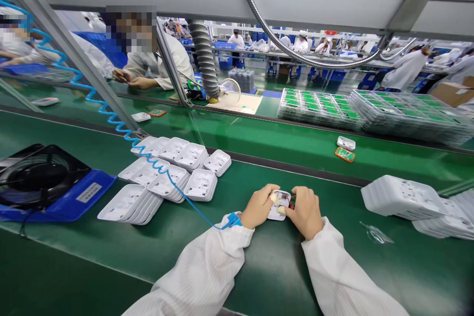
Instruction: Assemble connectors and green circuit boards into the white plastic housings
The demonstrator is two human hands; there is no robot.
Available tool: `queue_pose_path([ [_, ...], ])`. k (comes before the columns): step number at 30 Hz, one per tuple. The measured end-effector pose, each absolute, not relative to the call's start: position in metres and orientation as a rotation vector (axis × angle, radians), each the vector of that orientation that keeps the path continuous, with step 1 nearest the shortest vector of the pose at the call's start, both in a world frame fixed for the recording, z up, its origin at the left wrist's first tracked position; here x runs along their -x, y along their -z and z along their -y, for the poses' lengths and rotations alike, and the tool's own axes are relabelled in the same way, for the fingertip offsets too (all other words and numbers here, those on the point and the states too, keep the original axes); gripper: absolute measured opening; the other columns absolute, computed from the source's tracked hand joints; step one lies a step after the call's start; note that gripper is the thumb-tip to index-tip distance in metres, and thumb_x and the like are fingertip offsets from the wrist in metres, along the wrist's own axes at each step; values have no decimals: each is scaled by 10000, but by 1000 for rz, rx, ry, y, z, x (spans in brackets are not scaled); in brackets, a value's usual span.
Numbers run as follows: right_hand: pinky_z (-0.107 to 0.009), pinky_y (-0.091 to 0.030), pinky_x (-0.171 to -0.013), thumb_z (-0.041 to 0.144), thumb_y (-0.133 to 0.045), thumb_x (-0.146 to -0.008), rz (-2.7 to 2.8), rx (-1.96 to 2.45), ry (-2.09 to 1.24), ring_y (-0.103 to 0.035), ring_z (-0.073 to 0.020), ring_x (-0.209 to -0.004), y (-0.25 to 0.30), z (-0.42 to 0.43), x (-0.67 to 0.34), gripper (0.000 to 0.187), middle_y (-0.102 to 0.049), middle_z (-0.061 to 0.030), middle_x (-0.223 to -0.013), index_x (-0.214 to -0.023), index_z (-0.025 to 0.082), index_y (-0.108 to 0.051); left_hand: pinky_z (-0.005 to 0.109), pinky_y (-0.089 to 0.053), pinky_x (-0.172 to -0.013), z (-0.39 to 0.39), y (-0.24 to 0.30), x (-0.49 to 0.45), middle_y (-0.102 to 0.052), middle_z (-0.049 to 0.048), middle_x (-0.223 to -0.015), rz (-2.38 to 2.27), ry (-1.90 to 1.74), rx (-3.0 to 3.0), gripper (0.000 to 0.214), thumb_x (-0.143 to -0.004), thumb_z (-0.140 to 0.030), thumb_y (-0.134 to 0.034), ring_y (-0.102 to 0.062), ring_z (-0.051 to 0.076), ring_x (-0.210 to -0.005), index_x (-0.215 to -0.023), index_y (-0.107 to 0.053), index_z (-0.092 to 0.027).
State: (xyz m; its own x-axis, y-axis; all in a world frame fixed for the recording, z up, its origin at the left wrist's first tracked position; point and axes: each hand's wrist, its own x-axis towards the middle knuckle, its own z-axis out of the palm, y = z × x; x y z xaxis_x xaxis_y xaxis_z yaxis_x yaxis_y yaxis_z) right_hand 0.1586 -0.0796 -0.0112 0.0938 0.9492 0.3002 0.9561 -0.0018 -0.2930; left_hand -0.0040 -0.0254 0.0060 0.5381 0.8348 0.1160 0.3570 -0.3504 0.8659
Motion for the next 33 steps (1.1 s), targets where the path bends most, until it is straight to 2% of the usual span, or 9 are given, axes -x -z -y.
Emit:
queue_pose_path([
  [2,-374,-333,-785,322,-595,-719,1983,1832,-165,-469,-244,-917,7,79,-162,415,-541,-98,-1022,-1076,163,-456,263,-427,-831,26,-4,3,-624,32,-1078,-921,-751,-1948,325,-823,-174,-351,-573,153,-945,-1084,-545,-185],
  [4,-357,-334,-819,248,-522,-764,2120,1677,-396,-489,-205,-901,2,81,-163,373,-550,-66,-1015,-1120,189,-428,267,-419,-862,27,-3,1,-626,36,-1078,-911,-769,-1960,325,-815,-153,-346,-567,155,-971,-1056,-564,-178],
  [14,-281,-363,-682,210,-479,-757,1930,1775,-597,-507,-166,-764,5,82,-153,219,-558,-35,-866,-970,182,-435,291,-424,-878,29,2,-4,-628,22,-1058,-960,-818,-2017,307,-838,-163,-334,-565,157,-983,-1033,-567,-205],
  [18,-258,-391,-628,235,-588,-671,1869,1715,-1010,-526,-150,-705,9,59,-173,192,-581,1,-767,-836,191,-501,316,-436,-869,24,4,1,-599,68,-1076,-1115,-972,-1983,294,-850,-203,-354,-561,169,-969,-1085,-527,-176],
  [21,-268,-438,-611,261,-598,-650,1622,1622,-1275,-559,-159,-692,0,21,-194,187,-602,-18,-760,-804,174,-536,331,-441,-853,14,3,11,-582,79,-1056,-1243,-1107,-1981,259,-851,-220,-367,-555,176,-945,-1046,-533,-175],
  [23,-294,-466,-629,318,-577,-677,1338,1606,-1181,-583,-180,-729,-12,-7,-206,274,-619,-57,-817,-898,160,-544,338,-427,-877,8,1,18,-575,76,-1057,-1294,-1161,-2012,243,-841,-201,-376,-535,184,-981,-1023,-536,-180],
  [25,-317,-481,-698,386,-569,-701,1092,1597,-880,-587,-207,-860,-20,-27,-215,422,-604,-114,-986,-1052,158,-511,342,-404,-909,3,-1,24,-570,74,-1067,-1336,-1192,-2055,243,-831,-182,-384,-510,189,-1021,-1023,-533,-180],
  [28,-350,-468,-807,434,-569,-715,1060,1595,-544,-545,-226,-1014,-12,-31,-216,568,-508,-153,-1195,-1202,176,-429,356,-388,-907,2,-3,27,-569,74,-1073,-1418,-1180,-2116,248,-825,-176,-390,-496,200,-1025,-1029,-529,-181],
  [33,-433,-417,-879,314,-491,-761,1615,1661,-317,-509,-242,-1034,33,9,-185,334,-545,-120,-1123,-1061,171,-526,385,-345,-870,5,-21,35,-562,84,-1070,-1660,-1122,-2273,239,-832,-202,-411,-477,232,-1015,-1032,-542,-190],
])
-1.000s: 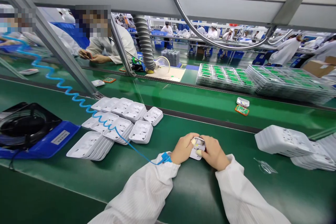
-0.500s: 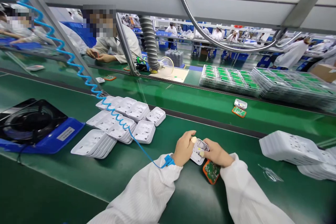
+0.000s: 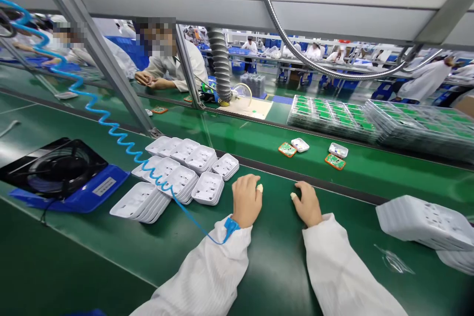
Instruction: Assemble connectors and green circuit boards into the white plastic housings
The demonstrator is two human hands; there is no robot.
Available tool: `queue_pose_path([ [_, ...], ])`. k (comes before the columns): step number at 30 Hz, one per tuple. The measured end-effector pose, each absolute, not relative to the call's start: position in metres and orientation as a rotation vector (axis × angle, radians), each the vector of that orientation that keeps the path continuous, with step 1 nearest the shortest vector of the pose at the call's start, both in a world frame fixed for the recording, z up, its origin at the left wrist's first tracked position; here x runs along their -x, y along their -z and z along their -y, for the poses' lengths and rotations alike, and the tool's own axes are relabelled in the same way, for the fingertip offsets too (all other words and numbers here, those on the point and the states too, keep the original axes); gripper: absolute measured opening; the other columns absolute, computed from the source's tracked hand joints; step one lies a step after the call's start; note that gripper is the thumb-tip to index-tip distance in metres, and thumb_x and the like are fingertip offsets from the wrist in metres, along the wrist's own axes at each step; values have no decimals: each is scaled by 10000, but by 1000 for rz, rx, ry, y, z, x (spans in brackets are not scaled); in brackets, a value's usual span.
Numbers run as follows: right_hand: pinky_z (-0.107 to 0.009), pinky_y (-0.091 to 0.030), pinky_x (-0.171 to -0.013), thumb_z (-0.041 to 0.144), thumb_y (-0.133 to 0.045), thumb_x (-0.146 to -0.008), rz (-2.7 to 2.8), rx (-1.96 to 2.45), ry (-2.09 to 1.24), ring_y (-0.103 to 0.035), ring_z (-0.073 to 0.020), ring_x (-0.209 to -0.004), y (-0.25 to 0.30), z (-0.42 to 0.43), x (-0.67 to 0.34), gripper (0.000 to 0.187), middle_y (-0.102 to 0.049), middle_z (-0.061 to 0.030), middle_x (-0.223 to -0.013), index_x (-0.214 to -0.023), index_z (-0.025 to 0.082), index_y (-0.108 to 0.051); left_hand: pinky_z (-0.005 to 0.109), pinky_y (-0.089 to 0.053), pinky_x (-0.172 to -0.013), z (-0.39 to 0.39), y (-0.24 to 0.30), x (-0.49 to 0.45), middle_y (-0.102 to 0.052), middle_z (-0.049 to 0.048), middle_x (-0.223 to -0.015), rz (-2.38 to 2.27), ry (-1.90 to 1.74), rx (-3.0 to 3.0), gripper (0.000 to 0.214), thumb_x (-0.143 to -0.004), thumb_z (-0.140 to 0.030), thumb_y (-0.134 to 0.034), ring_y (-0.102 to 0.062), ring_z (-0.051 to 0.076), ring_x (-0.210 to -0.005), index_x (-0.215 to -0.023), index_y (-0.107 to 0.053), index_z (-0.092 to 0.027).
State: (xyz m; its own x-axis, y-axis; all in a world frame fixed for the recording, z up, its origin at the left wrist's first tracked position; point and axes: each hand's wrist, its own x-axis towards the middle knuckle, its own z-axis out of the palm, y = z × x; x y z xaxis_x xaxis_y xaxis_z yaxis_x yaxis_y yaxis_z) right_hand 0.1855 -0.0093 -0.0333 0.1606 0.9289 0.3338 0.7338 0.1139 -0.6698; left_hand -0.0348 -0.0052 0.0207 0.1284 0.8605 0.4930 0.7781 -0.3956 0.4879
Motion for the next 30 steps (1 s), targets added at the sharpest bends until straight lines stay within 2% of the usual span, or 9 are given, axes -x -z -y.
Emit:
queue_pose_path([
  [4,-408,-397,-888,218,-433,-787,1842,1623,-186,-483,-222,-1027,43,26,-166,235,-551,-97,-1081,-993,173,-536,436,-304,-821,3,-42,63,-557,111,-989,-2168,-1079,-2195,221,-837,-287,-435,-455,286,-973,-983,-564,-182],
  [8,-388,-403,-848,181,-426,-780,1885,1634,-150,-486,-213,-977,38,23,-164,211,-562,-84,-1034,-959,181,-540,414,-304,-754,-4,-45,94,-545,108,-932,-2462,-841,-2089,214,-796,-312,-499,-459,289,-930,-941,-552,-165],
  [11,-378,-403,-830,177,-424,-783,1888,1635,-145,-486,-210,-955,38,21,-165,202,-566,-79,-1011,-947,185,-541,396,-288,-728,-8,-40,103,-551,89,-888,-2437,-645,-2130,121,-787,-235,-491,-476,266,-889,-869,-543,-163],
  [14,-365,-400,-826,172,-427,-781,1892,1627,-153,-481,-206,-951,39,23,-165,197,-565,-75,-1010,-941,187,-541,389,-273,-734,-8,-39,102,-562,75,-868,-2438,-680,-2120,97,-795,-165,-444,-483,243,-876,-849,-525,-159],
  [19,-352,-395,-818,154,-427,-773,1885,1620,-156,-484,-200,-929,36,25,-164,190,-564,-69,-986,-921,187,-542,404,-251,-786,6,-41,70,-555,66,-848,-2242,-892,-2277,134,-837,-191,-393,-473,235,-877,-877,-518,-165],
  [24,-348,-396,-809,149,-426,-767,1890,1615,-149,-487,-197,-916,35,26,-164,193,-565,-68,-985,-916,189,-542,397,-267,-763,17,-20,26,-547,56,-837,-1782,-675,-2574,132,-805,-131,-409,-472,226,-837,-843,-527,-179],
  [28,-344,-395,-810,155,-433,-771,1887,1619,-152,-481,-194,-912,35,26,-164,183,-562,-63,-985,-915,191,-540,394,-293,-756,9,-6,18,-542,80,-842,-1817,-567,-2558,148,-803,-107,-396,-475,233,-854,-836,-530,-158],
  [30,-342,-393,-810,148,-433,-771,1884,1618,-151,-477,-193,-910,35,26,-163,181,-560,-63,-982,-914,188,-537,407,-302,-786,9,-6,18,-541,90,-896,-1825,-621,-2535,167,-808,-129,-407,-469,245,-898,-917,-531,-156],
])
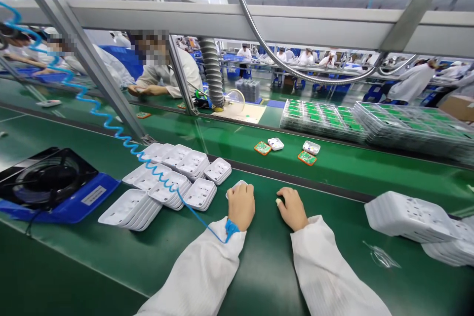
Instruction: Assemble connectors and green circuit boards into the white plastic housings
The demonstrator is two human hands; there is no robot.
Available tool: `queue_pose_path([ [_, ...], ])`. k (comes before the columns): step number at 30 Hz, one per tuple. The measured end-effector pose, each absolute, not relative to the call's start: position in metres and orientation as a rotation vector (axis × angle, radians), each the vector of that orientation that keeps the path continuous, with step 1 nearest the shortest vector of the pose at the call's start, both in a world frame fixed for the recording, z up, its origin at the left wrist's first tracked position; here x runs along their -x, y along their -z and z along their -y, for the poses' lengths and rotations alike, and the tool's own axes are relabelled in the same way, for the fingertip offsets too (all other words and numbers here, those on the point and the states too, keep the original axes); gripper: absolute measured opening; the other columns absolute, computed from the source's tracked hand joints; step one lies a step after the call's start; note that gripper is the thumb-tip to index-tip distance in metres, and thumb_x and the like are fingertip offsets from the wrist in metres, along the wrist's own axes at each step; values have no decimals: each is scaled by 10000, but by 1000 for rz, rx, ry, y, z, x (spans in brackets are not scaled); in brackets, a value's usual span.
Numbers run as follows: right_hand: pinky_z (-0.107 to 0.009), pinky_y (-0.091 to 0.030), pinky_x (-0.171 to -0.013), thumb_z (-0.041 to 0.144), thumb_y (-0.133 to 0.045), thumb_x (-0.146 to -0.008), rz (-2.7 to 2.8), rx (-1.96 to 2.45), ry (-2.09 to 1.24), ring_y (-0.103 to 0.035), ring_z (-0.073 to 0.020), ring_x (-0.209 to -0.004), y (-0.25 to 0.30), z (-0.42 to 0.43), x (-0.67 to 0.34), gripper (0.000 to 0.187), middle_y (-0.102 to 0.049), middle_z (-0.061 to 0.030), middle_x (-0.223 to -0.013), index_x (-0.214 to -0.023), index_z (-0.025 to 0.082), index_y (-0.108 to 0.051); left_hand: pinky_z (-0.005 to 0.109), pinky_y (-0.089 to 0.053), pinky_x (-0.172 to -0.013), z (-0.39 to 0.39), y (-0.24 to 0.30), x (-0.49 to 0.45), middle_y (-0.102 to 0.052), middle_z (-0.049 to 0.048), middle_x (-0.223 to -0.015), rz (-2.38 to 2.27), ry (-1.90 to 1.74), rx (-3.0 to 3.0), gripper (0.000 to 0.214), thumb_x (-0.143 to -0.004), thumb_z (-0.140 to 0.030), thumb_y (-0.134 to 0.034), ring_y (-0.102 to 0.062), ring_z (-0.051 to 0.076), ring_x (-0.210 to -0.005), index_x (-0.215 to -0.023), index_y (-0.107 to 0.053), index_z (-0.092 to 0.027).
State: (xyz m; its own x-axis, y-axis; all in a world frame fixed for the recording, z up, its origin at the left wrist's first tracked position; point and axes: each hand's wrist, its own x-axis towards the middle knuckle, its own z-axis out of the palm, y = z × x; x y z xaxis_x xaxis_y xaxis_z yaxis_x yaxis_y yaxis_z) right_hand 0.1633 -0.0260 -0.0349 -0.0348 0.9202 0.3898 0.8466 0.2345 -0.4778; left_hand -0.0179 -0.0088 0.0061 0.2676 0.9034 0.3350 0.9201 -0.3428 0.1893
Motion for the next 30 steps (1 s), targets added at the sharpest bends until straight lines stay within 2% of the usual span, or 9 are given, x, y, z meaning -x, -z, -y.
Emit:
queue_pose_path([
  [3,-344,-390,-808,134,-433,-764,1886,1614,-131,-474,-193,-908,35,26,-162,189,-560,-65,-971,-915,186,-536,412,-310,-846,19,-8,10,-525,95,-1029,1650,798,2582,280,-828,-167,-403,-449,247,-974,-1098,-476,-171],
  [5,-344,-392,-800,129,-433,-758,1885,1620,-120,-475,-194,-903,35,26,-162,199,-562,-66,-960,-919,186,-535,390,-329,-851,29,-7,0,-514,92,-1075,1525,887,2748,304,-835,-168,-383,-446,234,-987,-1130,-458,-182],
  [11,-324,-403,-766,68,-404,-717,1870,1626,-107,-480,-190,-877,35,27,-162,296,-570,-66,-954,-952,187,-538,348,-374,-792,38,4,-25,-524,68,-1006,1411,878,3059,204,-829,-167,-366,-471,205,-909,-939,-535,-198],
  [20,-309,-384,-741,121,-426,-762,1838,1646,-194,-468,-189,-838,29,28,-159,183,-569,-51,-896,-875,197,-547,347,-383,-805,13,15,-30,-547,57,-965,1452,1067,3057,204,-842,-182,-353,-482,190,-891,-893,-550,-186],
  [30,-320,-366,-787,242,-473,-815,1901,1618,-212,-457,-186,-876,27,28,-160,132,-563,-43,-943,-918,194,-541,326,-399,-776,10,17,-19,-600,33,-876,1571,1168,3134,193,-841,-200,-352,-512,181,-836,-853,-544,-192],
])
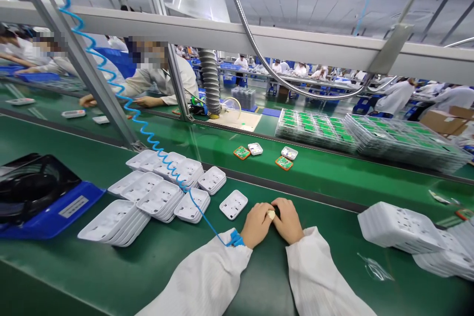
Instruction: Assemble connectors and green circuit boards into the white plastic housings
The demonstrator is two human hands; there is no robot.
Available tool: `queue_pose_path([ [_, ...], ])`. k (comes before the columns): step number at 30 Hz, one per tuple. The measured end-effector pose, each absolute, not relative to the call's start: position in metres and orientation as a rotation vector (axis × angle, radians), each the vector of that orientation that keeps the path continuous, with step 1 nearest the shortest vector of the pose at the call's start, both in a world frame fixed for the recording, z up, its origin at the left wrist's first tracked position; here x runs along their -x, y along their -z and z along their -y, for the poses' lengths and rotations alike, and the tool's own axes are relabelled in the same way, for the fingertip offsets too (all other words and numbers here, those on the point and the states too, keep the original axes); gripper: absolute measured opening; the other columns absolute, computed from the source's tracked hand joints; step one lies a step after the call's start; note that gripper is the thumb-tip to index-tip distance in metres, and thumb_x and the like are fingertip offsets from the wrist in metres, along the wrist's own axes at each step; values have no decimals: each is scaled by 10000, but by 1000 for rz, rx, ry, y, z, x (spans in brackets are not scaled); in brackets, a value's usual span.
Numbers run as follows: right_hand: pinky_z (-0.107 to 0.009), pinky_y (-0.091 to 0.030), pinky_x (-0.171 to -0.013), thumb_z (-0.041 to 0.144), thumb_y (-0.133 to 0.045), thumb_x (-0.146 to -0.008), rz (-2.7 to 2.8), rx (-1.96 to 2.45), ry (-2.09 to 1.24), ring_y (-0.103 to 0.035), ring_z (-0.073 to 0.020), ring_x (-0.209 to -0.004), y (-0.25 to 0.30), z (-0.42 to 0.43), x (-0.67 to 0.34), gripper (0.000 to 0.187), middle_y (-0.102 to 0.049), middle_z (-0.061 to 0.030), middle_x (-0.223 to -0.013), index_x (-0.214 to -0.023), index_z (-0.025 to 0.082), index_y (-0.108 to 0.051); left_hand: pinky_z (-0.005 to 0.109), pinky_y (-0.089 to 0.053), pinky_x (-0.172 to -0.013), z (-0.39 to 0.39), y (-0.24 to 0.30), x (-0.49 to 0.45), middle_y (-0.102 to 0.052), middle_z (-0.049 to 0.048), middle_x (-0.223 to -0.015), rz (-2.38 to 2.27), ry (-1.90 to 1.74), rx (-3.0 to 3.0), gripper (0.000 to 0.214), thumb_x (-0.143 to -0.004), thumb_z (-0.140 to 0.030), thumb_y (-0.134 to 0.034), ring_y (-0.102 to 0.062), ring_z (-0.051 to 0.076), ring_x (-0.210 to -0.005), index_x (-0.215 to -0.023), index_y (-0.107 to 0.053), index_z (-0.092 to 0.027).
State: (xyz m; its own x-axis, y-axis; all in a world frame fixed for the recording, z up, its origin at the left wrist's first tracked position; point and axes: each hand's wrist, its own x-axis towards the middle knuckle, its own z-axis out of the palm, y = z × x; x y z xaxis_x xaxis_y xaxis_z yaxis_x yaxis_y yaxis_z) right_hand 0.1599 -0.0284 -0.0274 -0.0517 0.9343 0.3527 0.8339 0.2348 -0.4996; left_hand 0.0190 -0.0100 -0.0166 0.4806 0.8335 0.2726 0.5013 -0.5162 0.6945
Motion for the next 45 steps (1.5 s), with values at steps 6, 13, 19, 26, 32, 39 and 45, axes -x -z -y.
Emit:
queue_pose_path([
  [6,-320,-367,-785,284,-442,-852,1920,1613,-214,-467,-187,-867,28,29,-161,143,-570,-46,-935,-905,202,-546,311,-399,-764,11,17,-16,-618,17,-894,-1099,-784,-2135,199,-861,-257,-354,-532,181,-835,-899,-544,-210],
  [13,-324,-367,-778,302,-439,-856,1927,1603,-215,-467,-189,-860,30,29,-161,152,-568,-46,-934,-904,203,-543,301,-396,-751,10,18,-16,-617,11,-867,-1097,-776,-2148,188,-862,-256,-357,-534,178,-822,-865,-539,-208],
  [19,-325,-367,-774,301,-436,-855,1928,1597,-231,-468,-190,-859,29,29,-162,155,-566,-49,-937,-908,204,-544,297,-395,-748,10,18,-15,-613,6,-866,-1088,-771,-2155,189,-866,-255,-350,-530,175,-820,-857,-532,-207],
  [26,-317,-367,-777,269,-455,-840,1911,1604,-230,-470,-182,-861,27,29,-160,118,-572,-37,-932,-887,205,-542,299,-385,-756,10,19,-17,-616,12,-881,-1103,-760,-2182,193,-864,-245,-338,-529,177,-828,-866,-527,-208],
  [32,-320,-373,-778,254,-446,-841,1911,1594,-257,-477,-181,-852,25,30,-159,119,-576,-36,-917,-883,211,-550,302,-373,-747,10,18,-19,-616,12,-883,-1144,-745,-2208,193,-866,-238,-330,-528,176,-823,-847,-519,-205],
  [39,-328,-380,-773,255,-436,-842,1897,1590,-257,-481,-189,-865,25,30,-159,133,-579,-45,-929,-888,207,-551,293,-357,-730,10,20,-20,-616,12,-892,-1171,-722,-2239,187,-864,-230,-333,-521,173,-820,-845,-518,-211],
  [45,-326,-382,-770,242,-431,-842,1901,1584,-259,-483,-185,-857,25,29,-159,133,-582,-41,-918,-878,205,-553,296,-351,-729,10,20,-22,-617,16,-893,-1192,-700,-2248,190,-866,-233,-334,-521,177,-826,-857,-522,-211],
])
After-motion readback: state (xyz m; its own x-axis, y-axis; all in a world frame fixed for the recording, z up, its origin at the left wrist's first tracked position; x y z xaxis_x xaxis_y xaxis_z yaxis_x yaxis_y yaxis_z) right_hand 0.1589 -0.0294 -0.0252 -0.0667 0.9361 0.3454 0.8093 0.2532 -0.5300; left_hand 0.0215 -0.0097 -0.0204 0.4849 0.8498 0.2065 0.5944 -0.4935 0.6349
